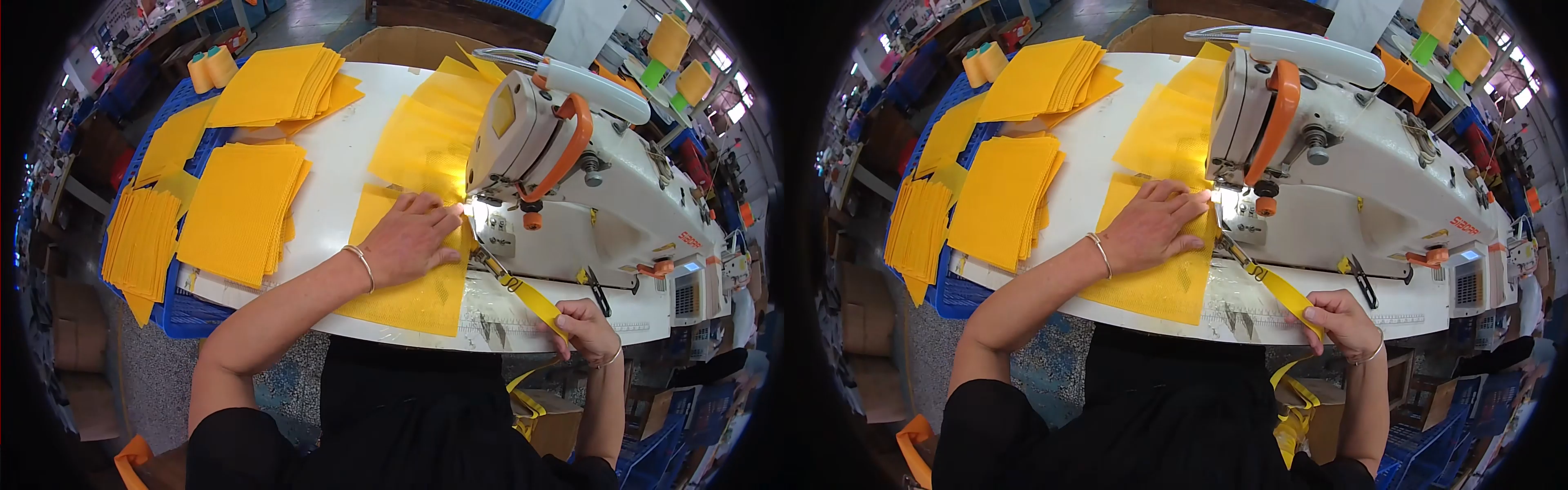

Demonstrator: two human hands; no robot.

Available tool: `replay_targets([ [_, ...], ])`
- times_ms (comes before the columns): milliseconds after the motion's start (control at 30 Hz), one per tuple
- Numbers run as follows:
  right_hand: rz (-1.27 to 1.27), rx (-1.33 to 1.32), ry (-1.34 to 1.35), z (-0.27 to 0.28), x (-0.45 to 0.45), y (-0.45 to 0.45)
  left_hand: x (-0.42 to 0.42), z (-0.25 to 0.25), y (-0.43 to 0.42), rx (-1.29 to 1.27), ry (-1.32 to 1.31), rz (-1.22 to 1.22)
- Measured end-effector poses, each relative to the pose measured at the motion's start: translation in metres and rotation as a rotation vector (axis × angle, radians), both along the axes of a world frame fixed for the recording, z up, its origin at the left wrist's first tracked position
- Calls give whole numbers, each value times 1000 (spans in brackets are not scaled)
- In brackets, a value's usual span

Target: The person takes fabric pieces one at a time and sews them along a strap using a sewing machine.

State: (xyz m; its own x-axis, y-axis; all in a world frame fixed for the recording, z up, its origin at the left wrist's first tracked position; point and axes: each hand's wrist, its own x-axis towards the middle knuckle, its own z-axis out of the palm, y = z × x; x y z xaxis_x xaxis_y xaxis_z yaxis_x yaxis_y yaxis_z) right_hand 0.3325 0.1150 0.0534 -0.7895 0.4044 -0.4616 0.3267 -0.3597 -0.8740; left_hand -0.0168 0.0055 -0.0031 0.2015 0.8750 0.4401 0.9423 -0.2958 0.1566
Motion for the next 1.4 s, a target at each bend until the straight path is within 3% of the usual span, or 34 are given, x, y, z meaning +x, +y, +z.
replay_targets([
  [133,-7,-9,23,-1,3,1,2,1,0,65,-6,-20],
  [300,13,-25,65,-3,12,2,12,7,-5,-82,31,55],
  [1067,-24,-4,161,-15,23,5,5,1,-5,130,-46,-86],
  [1400,-60,-56,182,-17,23,2,5,3,-8,23,17,-69],
])
